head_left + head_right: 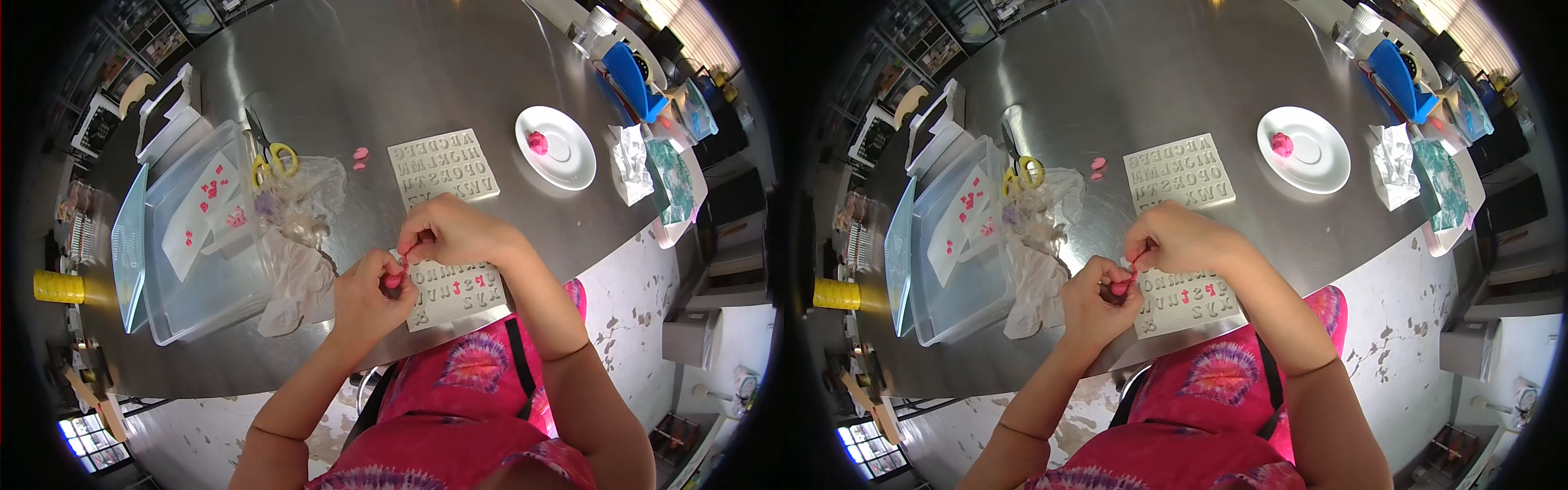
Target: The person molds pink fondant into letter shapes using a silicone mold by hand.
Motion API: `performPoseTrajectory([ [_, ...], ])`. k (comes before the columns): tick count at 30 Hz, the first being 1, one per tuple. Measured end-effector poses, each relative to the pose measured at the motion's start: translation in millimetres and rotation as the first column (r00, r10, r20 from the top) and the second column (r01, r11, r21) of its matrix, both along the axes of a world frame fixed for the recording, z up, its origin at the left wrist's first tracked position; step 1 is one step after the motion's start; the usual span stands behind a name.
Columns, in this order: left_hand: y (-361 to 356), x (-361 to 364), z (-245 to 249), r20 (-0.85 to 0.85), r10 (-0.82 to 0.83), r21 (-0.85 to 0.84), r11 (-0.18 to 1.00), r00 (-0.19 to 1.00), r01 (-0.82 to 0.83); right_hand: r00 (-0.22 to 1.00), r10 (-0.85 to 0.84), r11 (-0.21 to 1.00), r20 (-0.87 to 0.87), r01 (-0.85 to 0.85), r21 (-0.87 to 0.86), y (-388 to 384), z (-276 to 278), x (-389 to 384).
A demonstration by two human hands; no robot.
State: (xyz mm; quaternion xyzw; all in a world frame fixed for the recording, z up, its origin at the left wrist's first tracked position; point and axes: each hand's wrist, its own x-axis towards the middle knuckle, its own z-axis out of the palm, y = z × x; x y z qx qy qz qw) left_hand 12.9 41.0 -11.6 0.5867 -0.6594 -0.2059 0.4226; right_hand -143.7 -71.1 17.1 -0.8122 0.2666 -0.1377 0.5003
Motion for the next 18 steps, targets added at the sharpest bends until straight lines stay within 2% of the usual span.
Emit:
performPoseTrajectory([
  [4,-1,-2,5,-0.015,0.003,0.009,1.0,1.0,-0.003,0.999,-0.025,1.0,-0.028,0.024,-0.018,3,6,0],
  [6,0,-4,10,-0.086,0.004,0.074,0.997,0.996,0.002,0.997,-0.05,0.997,-0.065,0.046,-0.055,4,4,2],
  [10,0,-2,7,-0.104,0.007,0.045,0.999,0.995,-0.002,0.996,-0.045,0.998,-0.081,0.041,-0.051,2,2,3],
  [12,0,-3,9,-0.148,0.017,0.068,0.998,0.989,-0.007,0.999,0.038,0.995,0.0,-0.038,-0.089,0,-1,0],
  [18,-2,1,3,-0.112,0.002,0.007,1.0,0.994,-0.001,0.995,0.096,0.98,-0.035,-0.101,-0.174,0,4,-1],
])
